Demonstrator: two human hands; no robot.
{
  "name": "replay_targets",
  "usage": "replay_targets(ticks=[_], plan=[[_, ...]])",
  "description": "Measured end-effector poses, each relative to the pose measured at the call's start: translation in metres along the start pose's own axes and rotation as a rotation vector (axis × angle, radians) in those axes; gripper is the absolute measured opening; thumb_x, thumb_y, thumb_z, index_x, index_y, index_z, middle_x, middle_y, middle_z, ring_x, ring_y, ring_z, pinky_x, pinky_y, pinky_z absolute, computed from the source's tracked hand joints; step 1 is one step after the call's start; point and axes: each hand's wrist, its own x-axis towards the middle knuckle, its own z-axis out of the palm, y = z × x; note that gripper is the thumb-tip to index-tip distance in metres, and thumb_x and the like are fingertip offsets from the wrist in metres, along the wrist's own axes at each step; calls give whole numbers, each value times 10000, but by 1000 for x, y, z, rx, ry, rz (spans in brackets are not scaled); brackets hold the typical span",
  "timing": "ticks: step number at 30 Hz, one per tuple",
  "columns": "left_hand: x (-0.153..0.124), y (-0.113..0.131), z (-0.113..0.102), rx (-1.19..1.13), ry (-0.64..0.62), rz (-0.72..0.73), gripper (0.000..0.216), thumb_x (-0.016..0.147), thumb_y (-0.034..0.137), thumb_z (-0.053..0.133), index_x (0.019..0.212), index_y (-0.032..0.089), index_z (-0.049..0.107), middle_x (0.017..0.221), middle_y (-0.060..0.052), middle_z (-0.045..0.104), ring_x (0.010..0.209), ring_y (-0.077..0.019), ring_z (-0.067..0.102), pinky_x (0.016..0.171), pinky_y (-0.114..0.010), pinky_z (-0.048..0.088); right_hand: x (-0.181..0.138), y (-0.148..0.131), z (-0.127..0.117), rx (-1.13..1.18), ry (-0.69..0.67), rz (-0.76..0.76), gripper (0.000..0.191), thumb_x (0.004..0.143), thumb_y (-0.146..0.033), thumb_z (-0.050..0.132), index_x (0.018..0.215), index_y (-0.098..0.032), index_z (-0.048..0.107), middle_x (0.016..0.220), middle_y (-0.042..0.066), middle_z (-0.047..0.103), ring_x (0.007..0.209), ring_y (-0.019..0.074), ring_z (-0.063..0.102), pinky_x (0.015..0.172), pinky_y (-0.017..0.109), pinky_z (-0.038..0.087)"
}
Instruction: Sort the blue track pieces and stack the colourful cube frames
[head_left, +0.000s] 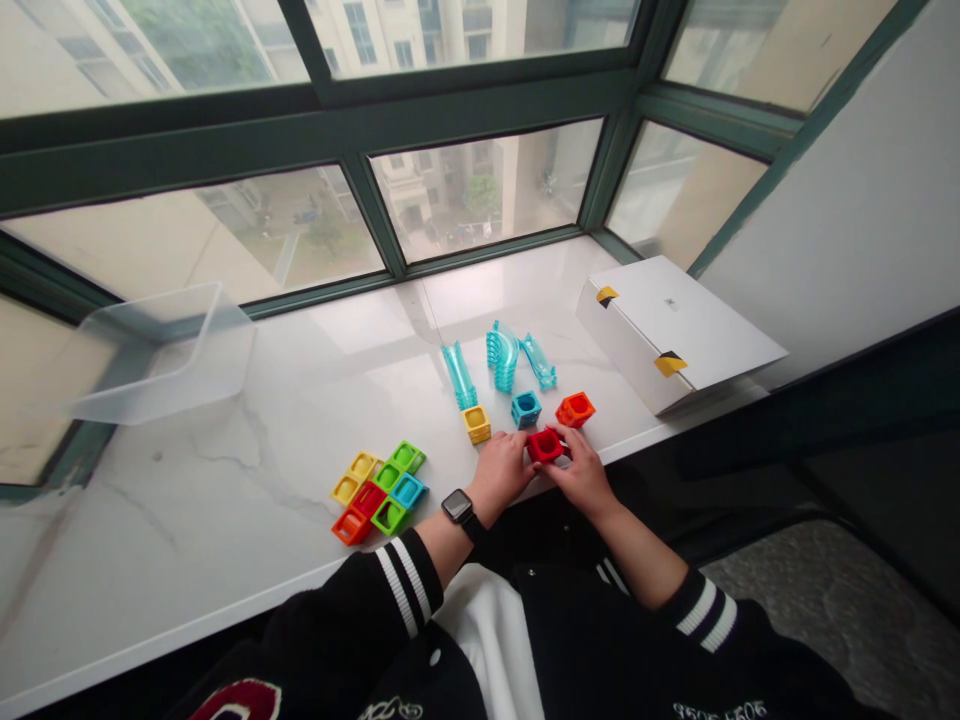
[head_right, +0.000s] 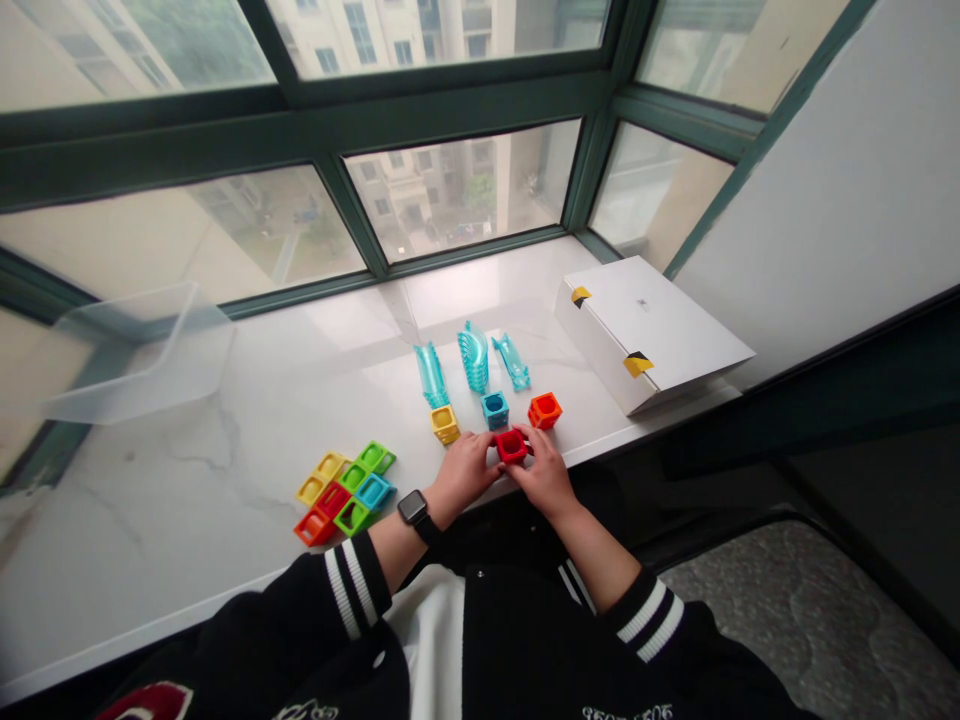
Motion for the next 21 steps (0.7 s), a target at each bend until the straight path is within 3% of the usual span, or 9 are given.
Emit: replay_targets(ticks=[21], plan=[[1, -1, -1, -4, 4, 31, 397, 858, 336, 798, 1211, 208, 669, 1090, -84, 766, 1014, -285, 661, 921, -391, 523, -2, 6, -1, -76, -31, -45, 604, 877, -385, 786, 1429, -253, 581, 1352, 130, 666, 1227, 327, 665, 1052, 494, 576]])
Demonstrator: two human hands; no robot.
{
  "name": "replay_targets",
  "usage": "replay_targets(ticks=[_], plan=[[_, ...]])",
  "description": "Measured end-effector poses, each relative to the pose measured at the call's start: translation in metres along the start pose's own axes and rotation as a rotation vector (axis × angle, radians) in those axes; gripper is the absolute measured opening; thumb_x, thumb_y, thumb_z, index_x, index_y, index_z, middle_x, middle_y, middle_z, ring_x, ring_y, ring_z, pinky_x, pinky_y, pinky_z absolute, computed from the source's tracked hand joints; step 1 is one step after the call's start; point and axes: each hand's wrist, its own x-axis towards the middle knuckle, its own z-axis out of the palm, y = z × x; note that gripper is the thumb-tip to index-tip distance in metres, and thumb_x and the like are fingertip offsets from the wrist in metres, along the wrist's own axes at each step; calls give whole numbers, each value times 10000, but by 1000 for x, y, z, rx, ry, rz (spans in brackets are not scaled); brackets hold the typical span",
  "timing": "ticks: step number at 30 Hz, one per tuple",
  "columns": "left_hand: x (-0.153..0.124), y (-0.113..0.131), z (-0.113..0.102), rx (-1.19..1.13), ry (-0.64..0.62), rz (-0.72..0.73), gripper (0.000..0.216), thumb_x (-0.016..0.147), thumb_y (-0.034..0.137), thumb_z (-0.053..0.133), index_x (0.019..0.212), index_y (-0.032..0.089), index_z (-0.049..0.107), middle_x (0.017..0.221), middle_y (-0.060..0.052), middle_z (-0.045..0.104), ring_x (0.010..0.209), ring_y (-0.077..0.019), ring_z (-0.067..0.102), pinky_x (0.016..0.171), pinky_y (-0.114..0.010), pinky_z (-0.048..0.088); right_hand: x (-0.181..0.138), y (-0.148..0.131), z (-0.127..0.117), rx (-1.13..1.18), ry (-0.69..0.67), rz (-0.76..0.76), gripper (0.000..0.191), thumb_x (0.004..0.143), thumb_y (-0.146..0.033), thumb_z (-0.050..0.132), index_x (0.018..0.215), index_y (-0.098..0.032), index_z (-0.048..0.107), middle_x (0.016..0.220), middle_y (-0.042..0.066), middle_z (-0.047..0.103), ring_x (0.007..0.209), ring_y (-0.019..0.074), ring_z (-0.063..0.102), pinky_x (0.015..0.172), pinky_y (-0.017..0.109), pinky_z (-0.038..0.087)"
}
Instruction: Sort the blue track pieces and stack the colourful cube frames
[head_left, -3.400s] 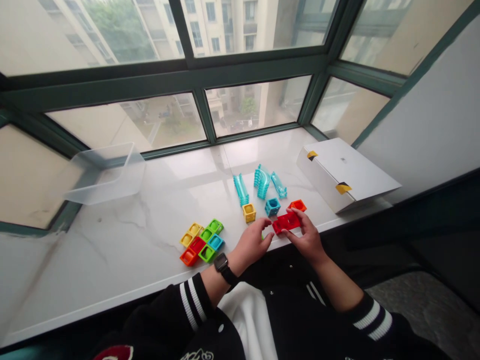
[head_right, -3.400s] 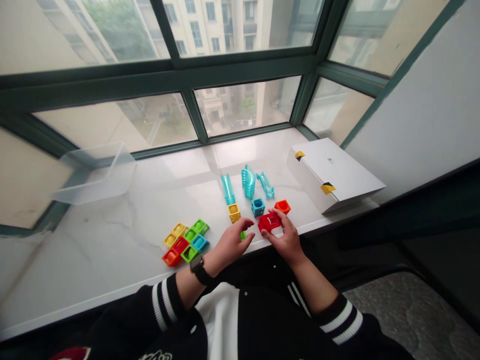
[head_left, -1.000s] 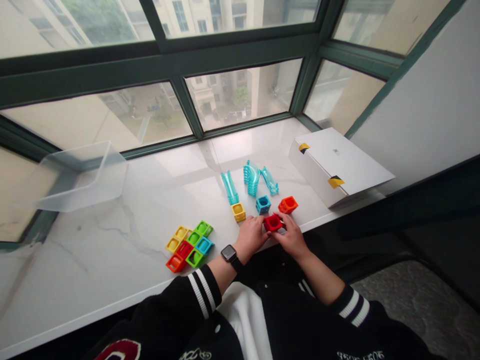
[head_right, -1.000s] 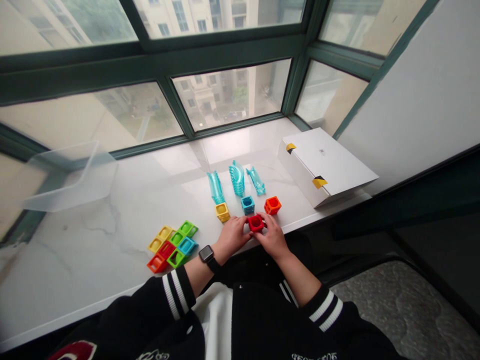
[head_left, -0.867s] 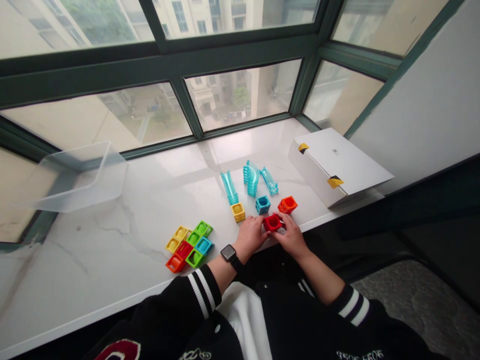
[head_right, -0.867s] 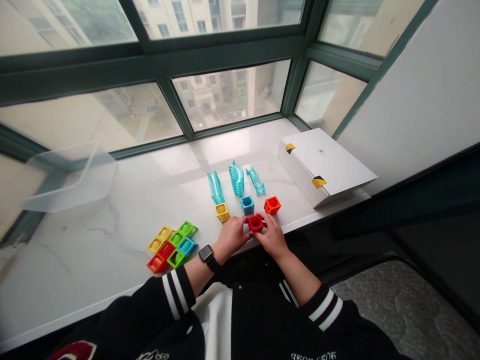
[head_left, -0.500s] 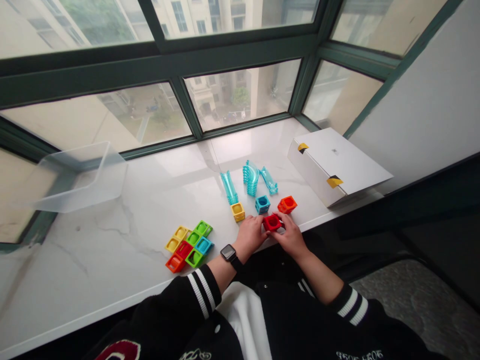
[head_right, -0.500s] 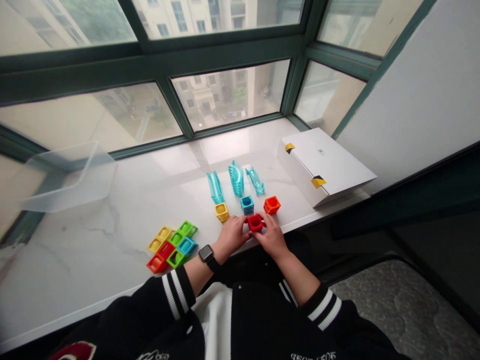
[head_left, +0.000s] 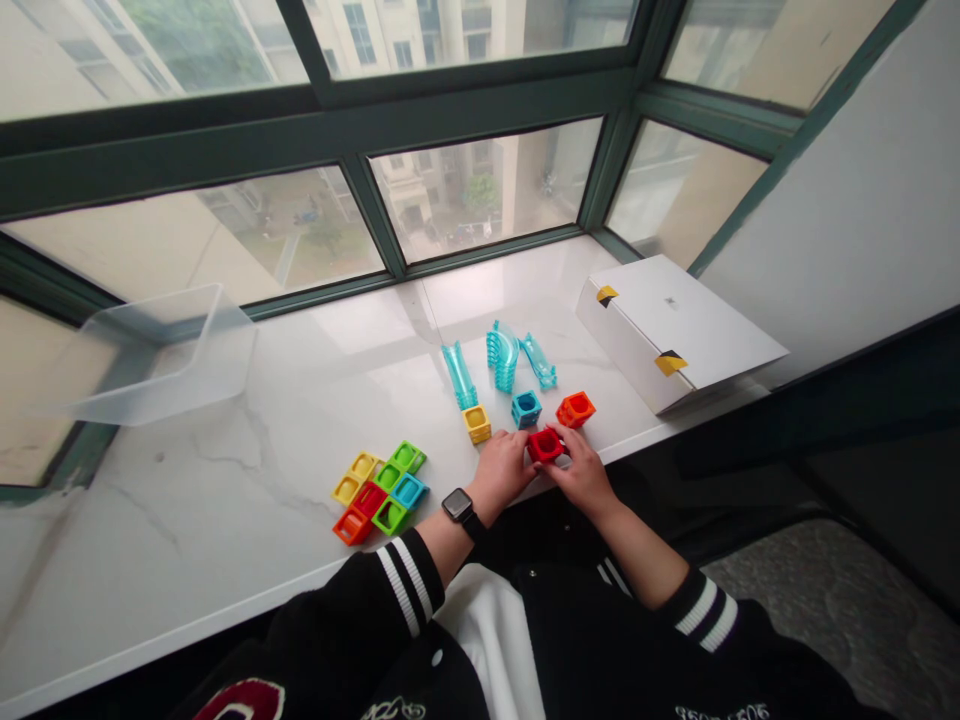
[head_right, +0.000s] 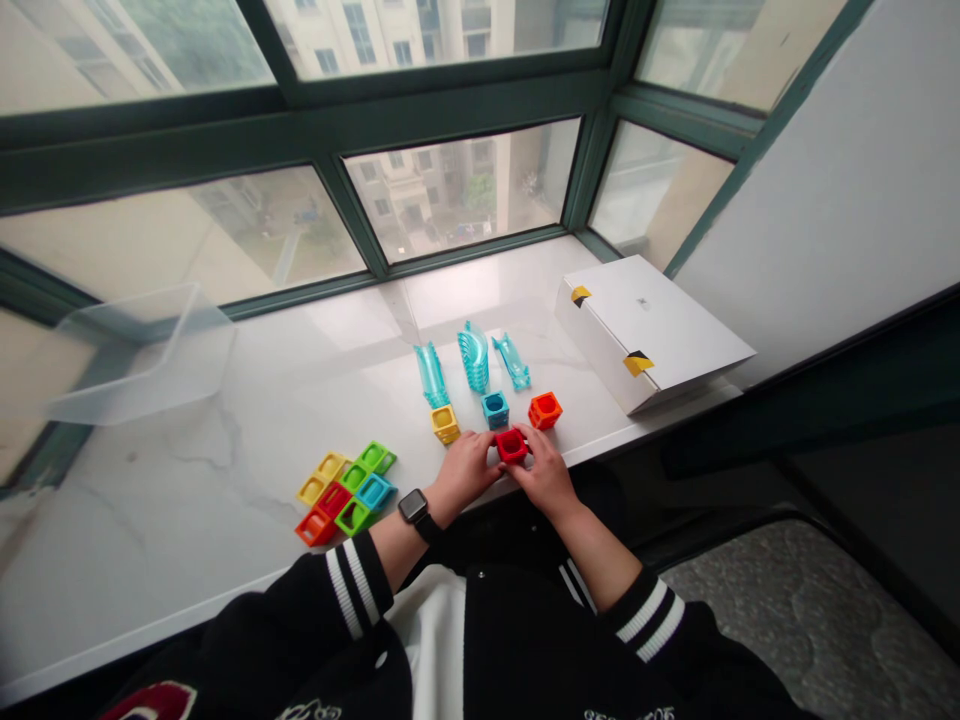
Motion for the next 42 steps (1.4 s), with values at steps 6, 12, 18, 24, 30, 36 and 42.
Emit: replay_targets(ticks=[6, 12, 18, 24, 30, 36, 42], plan=[[0, 0, -2, 8, -5, -2, 381, 881, 344, 785, 1220, 207, 675, 1072, -87, 768, 1016, -290, 669, 921, -393, 536, 0, 2, 1, -22, -9, -4, 617, 890, -413, 769, 1450, -255, 563, 1355, 134, 660, 1238, 335, 657, 1073, 510, 556], [-29, -8, -35, -111, 37, 84, 495, 935, 325, 747, 1393, 231, 584, 1239, -89, 751, 1138, -251, 682, 1012, -388, 546, -3, 9, 4, -41, -12, -18, 666, 907, -455, 757, 1492, -235, 527, 1419, 157, 630, 1296, 348, 631, 1105, 523, 534], [-97, -60, -102, -241, 283, 0, 265, 1026, 427, 573, 1169, 259, 718, 1017, -57, 777, 871, -196, 716, 858, -365, 603, -5, 7, 4, -64, -6, -13, 663, 922, -461, 734, 1508, -235, 521, 1415, 161, 639, 1271, 348, 649, 1096, 543, 539], [-159, -140, -113, -104, 639, -373, 272, 985, 450, 561, 1052, 253, 736, 1003, -46, 770, 917, -245, 713, 905, -433, 592, -5, 2, 5, -92, -3, -15, 707, 936, -475, 710, 1554, -246, 452, 1462, 167, 591, 1317, 348, 615, 1108, 550, 533], [-181, -158, -91, -26, 668, -349, 234, 996, 369, 520, 1092, 244, 692, 1167, -73, 732, 1147, -279, 662, 1087, -491, 504, -5, -14, -7, -163, 38, -23, 752, 920, -469, 722, 1572, -241, 426, 1482, 177, 540, 1313, 357, 597, 1112, 573, 529], [-170, -158, -77, 37, 630, -333, 310, 1012, 311, 500, 1286, 221, 612, 1321, -108, 659, 1262, -282, 592, 1154, -495, 451, 3, -58, -31, -256, 208, -270, 615, 931, -401, 695, 1499, -248, 516, 1443, 154, 594, 1371, 388, 540, 1193, 646, 419], [-162, -153, -71, 119, 603, -395, 350, 1019, 305, 511, 1346, 198, 578, 1380, -135, 612, 1306, -303, 551, 1164, -502, 427, 22, -102, -22, -162, 181, -453, 331, 924, -267, 675, 1255, -268, 700, 1316, 123, 670, 1280, 365, 626, 1127, 621, 498]])
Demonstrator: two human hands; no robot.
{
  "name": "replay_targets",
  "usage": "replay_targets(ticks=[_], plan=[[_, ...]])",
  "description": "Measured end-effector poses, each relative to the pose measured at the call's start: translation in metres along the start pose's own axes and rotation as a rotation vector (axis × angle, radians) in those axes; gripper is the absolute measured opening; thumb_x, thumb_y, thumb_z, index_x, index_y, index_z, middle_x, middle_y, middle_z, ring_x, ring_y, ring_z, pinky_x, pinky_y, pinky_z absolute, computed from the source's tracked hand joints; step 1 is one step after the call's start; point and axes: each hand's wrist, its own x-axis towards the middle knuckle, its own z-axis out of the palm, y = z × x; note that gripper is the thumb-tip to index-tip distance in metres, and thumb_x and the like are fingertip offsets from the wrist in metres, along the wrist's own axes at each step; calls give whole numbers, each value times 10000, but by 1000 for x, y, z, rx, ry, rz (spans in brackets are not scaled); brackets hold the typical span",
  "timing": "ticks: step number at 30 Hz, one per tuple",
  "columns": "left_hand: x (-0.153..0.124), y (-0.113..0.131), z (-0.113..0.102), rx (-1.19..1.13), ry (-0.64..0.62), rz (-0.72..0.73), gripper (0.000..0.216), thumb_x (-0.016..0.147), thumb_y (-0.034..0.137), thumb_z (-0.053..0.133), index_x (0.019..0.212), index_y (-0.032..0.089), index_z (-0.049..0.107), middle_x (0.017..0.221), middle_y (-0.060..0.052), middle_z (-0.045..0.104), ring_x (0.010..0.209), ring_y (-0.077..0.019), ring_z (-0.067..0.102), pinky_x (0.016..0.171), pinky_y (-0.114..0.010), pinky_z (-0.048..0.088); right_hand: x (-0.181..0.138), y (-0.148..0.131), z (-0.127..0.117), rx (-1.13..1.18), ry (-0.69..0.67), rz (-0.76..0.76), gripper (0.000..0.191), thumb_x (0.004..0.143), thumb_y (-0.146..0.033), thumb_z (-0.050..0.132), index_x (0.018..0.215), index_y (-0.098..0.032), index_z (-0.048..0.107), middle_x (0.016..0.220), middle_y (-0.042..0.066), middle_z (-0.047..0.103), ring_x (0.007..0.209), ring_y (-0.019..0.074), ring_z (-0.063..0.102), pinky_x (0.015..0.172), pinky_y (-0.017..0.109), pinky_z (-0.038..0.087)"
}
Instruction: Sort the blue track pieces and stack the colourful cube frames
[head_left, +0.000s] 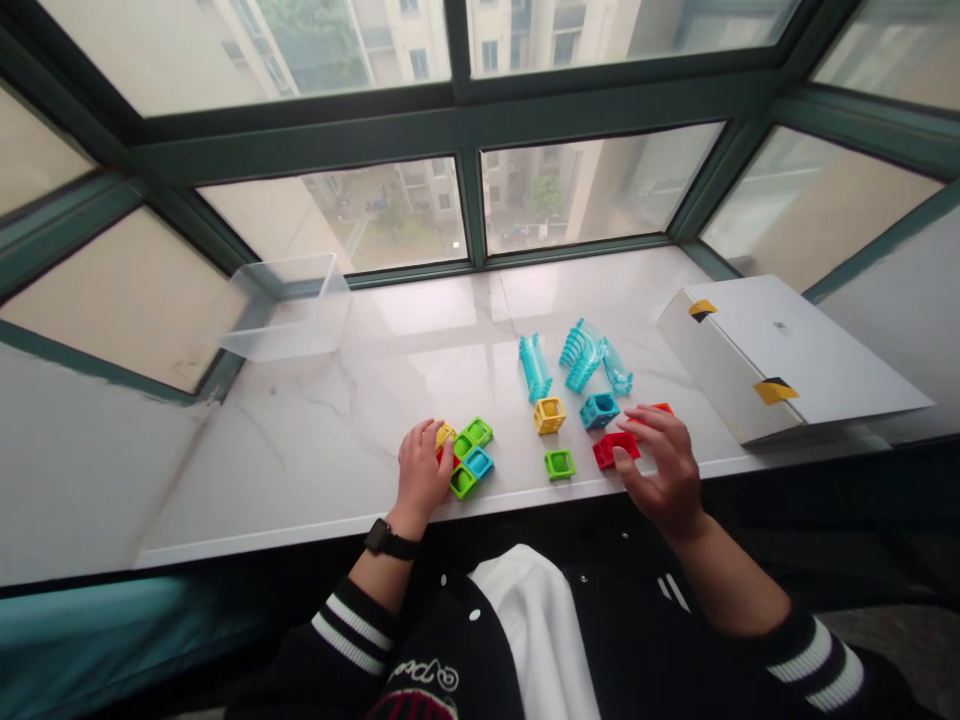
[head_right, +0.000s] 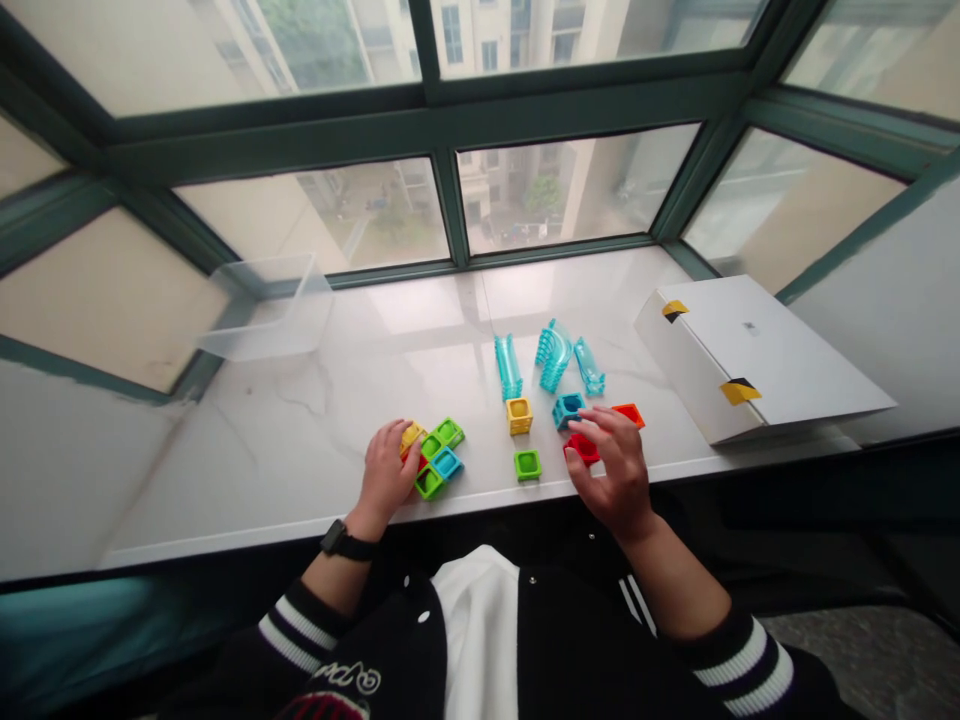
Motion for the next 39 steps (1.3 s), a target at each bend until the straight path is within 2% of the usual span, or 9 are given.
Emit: replay_targets(ticks=[3, 6, 11, 14, 17, 21, 29, 34, 39], plan=[[-4, 10, 3, 43, -29, 20, 321, 1012, 316, 538, 1309, 215, 610, 1412, -140, 596, 1320, -318, 542, 1173, -523, 411, 13, -20, 24, 152, -114, -101, 247, 956, -190, 627, 1158, -273, 740, 1143, 92, 728, 1087, 286, 709, 980, 493, 600], [-8, 20, 9, 75, -62, 44, 313, 1004, 361, 576, 1278, 223, 634, 1453, -157, 581, 1378, -348, 509, 1202, -579, 363, 22, -40, 62, 239, -315, -171, 235, 988, -169, 598, 1164, -251, 731, 1067, 76, 740, 999, 228, 716, 913, 390, 607], [-12, 24, 16, 78, -116, 114, 185, 1004, 385, 593, 1067, 240, 690, 1487, -131, 582, 1439, -352, 475, 1261, -648, 240, 27, -59, 135, 40, -706, -69, 250, 990, -181, 612, 1221, -200, 707, 1283, 116, 683, 1105, 242, 694, 969, 363, 566], [-11, 22, 15, 61, -130, 141, 157, 1002, 363, 600, 1005, 237, 694, 1462, -118, 603, 1421, -340, 497, 1267, -645, 234, 28, -59, 166, -101, -833, 2, 259, 980, -157, 601, 1211, -194, 710, 1371, 124, 641, 1126, 243, 678, 956, 336, 543], [-11, 22, 13, 48, -133, 151, 141, 1000, 346, 605, 1006, 237, 693, 1448, -110, 611, 1403, -332, 511, 1263, -639, 243, 29, -59, 181, -212, -914, 49, 224, 991, -149, 560, 1146, -188, 717, 1330, 128, 648, 1093, 242, 670, 898, 316, 525], [-11, 22, 13, 30, -126, 156, 130, 1000, 337, 604, 1008, 242, 693, 1394, -104, 636, 1353, -322, 543, 1260, -630, 253, 31, -58, 181, -297, -977, 81, 220, 1021, -157, 508, 1127, -182, 699, 1153, 128, 678, 997, 235, 669, 828, 305, 492], [-8, 22, 14, 2, -112, 147, 101, 994, 300, 605, 986, 236, 683, 1333, -101, 661, 1303, -307, 575, 1254, -608, 281, 32, -54, 166, -309, -966, 119, 213, 1049, -208, 502, 1057, -192, 714, 1065, 108, 691, 911, 225, 666, 773, 295, 452], [-9, 20, 15, -22, -93, 140, 268, 992, 310, 611, 1248, 234, 636, 1383, -115, 655, 1332, -305, 576, 1262, -602, 282, 34, -56, 139, -193, -817, 113, 139, 1024, -209, 580, 1050, -201, 716, 1059, 94, 692, 927, 212, 673, 816, 291, 478], [-8, 17, 19, -59, -96, 152, 310, 999, 301, 599, 1301, 232, 614, 1409, -114, 649, 1347, -300, 572, 1269, -576, 297, 32, -52, 104, 186, -586, 139, 72, 982, -188, 641, 1008, -223, 699, 1011, 50, 701, 904, 190, 688, 825, 294, 541]])
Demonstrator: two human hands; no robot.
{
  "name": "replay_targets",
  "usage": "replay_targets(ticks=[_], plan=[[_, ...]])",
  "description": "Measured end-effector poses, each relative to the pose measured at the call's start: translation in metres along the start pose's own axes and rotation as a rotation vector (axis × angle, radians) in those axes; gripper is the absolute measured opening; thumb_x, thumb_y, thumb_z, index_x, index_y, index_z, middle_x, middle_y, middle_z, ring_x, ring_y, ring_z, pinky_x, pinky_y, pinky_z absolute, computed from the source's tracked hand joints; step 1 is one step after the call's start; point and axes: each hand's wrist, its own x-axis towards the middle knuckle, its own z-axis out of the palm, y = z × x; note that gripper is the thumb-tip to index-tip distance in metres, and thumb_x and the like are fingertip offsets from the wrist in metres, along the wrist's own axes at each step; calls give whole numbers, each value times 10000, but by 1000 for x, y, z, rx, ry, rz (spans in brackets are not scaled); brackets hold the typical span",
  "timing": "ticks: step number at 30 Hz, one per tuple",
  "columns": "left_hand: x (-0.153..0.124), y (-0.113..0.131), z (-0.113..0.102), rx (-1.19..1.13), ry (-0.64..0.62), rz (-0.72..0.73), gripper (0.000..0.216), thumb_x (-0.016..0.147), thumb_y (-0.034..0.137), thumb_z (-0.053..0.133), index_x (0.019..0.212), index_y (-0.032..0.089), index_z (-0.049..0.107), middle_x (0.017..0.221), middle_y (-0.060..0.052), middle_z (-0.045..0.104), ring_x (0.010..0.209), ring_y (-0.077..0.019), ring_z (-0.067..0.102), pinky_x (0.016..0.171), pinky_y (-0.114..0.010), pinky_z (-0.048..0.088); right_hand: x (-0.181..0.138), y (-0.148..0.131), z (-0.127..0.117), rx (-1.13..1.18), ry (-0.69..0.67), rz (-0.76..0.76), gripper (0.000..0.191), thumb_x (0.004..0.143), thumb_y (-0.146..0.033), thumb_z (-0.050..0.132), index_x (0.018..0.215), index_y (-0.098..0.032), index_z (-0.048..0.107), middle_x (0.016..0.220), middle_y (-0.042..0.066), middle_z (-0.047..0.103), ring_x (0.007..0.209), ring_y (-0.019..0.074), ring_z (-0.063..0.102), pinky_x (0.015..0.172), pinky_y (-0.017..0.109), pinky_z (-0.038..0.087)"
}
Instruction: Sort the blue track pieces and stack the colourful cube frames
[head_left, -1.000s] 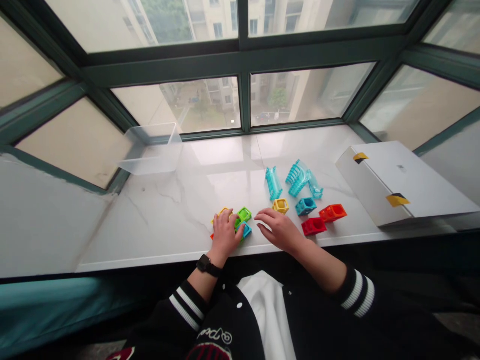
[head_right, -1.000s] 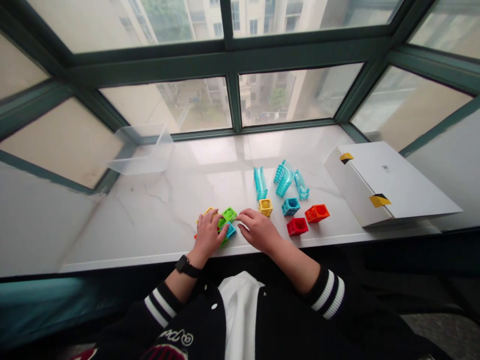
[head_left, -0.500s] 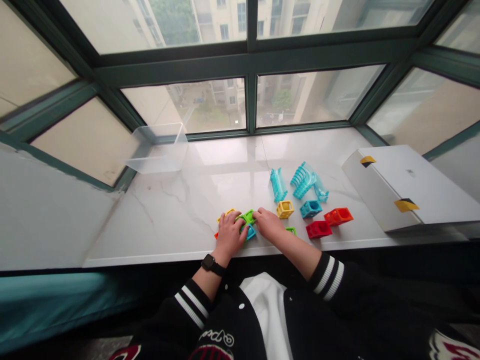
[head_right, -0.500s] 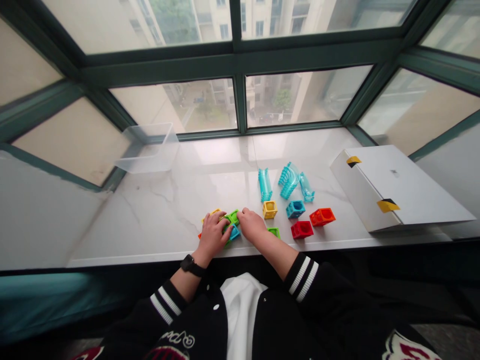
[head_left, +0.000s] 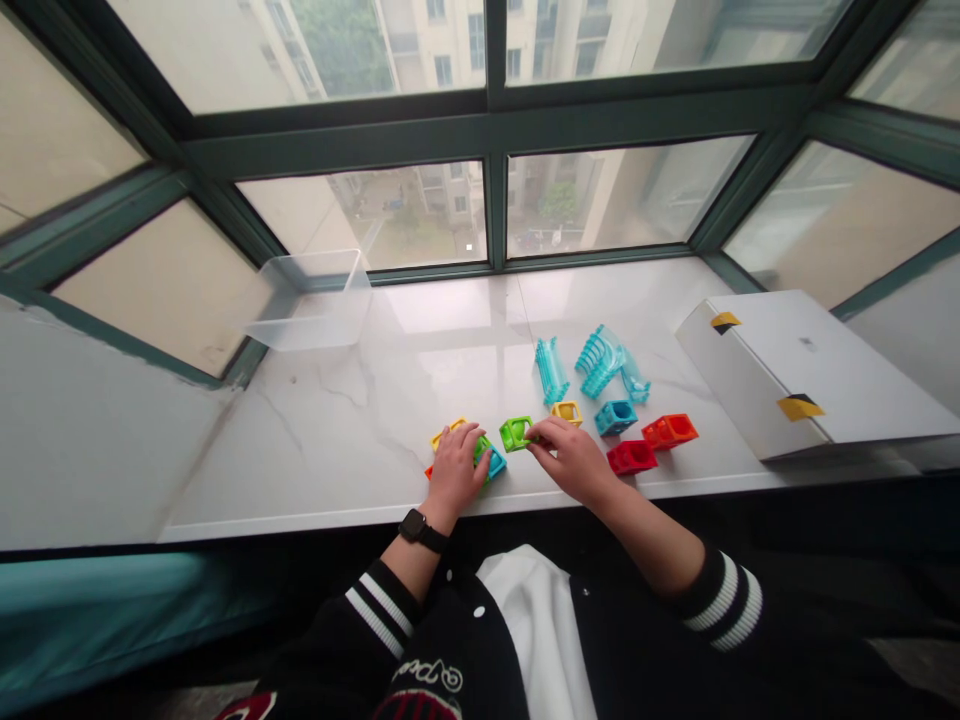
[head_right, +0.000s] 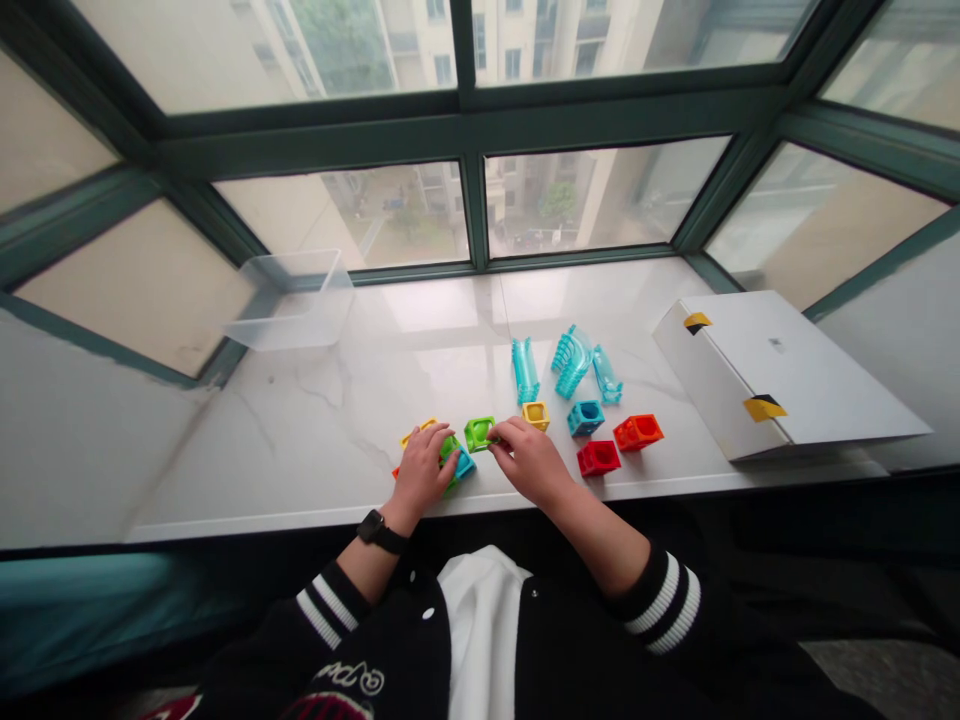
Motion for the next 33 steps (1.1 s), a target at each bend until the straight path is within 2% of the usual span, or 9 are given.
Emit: replay_targets(ticks=[3, 7, 11, 16, 20, 23, 25, 28, 33], plan=[[5, -2, 2, -45, -22, 26, 323, 995, 317, 612, 1308, 238, 616, 1399, -107, 658, 1336, -296, 583, 1265, -580, 310, -10, 5, -10, 176, 54, -45, 58, 985, -228, 643, 1004, -234, 698, 984, 44, 709, 863, 185, 699, 773, 294, 576], [13, 6, -4, -99, -10, 44, 250, 1004, 332, 596, 1228, 238, 653, 1389, -110, 655, 1348, -308, 570, 1240, -601, 339, -20, 13, -14, 242, 111, -51, 76, 991, -281, 649, 1018, -238, 705, 965, 54, 723, 849, 202, 699, 746, 319, 588], [15, 30, -22, -307, 63, -3, 191, 1049, 337, 515, 1126, 241, 661, 1242, -93, 696, 1202, -256, 640, 1112, -486, 486, -26, 14, -12, 262, 113, -42, 101, 993, -320, 651, 1011, -240, 711, 965, 58, 728, 872, 213, 699, 759, 334, 594], [11, 55, -33, -659, -75, -145, 272, 1013, 397, 597, 1236, 242, 617, 1008, -49, 720, 890, -195, 695, 848, -349, 571, -28, 6, -9, 289, 79, -37, 143, 1006, -358, 633, 1005, -241, 715, 968, 65, 720, 867, 214, 695, 759, 343, 609], [11, 57, -28, -950, -126, -289, 278, 951, 428, 679, 1134, 223, 636, 1003, -53, 730, 921, -200, 712, 840, -337, 573, -31, 0, -5, 336, 86, -98, 171, 1012, -331, 626, 1147, -254, 700, 1025, 68, 710, 907, 207, 706, 823, 365, 636], [11, 59, -25, -1177, -151, -429, 365, 874, 443, 767, 1122, 217, 624, 1003, -50, 737, 906, -197, 722, 806, -322, 579, -34, 0, -3, 404, 137, -118, 457, 975, -319, 691, 1414, -273, 574, 1142, 86, 682, 995, 215, 708, 864, 386, 653], [10, 63, -24, -1274, -166, -492, 415, 814, 438, 823, 1097, 214, 618, 971, -33, 731, 815, -171, 704, 749, -301, 569, -36, 1, -2, 415, 126, -128, 577, 949, -318, 729, 1487, -286, 521, 1255, 109, 649, 1094, 234, 689, 888, 400, 655], [7, 74, -26, -1405, -223, -517, 444, 758, 421, 873, 1036, 218, 592, 885, 3, 696, 713, -136, 650, 680, -275, 534, -37, -1, -1, 414, 72, -155, 585, 946, -322, 736, 1494, -296, 533, 1380, 123, 601, 1217, 256, 644, 942, 418, 643], [4, 86, -30, -1468, -318, -488, 481, 731, 451, 897, 982, 241, 544, 852, 9, 673, 735, -155, 651, 675, -288, 520, -37, -8, -5, 445, 14, -193, 490, 943, -381, 750, 1405, -283, 619, 1321, 110, 653, 1211, 264, 646, 947, 409, 631]])
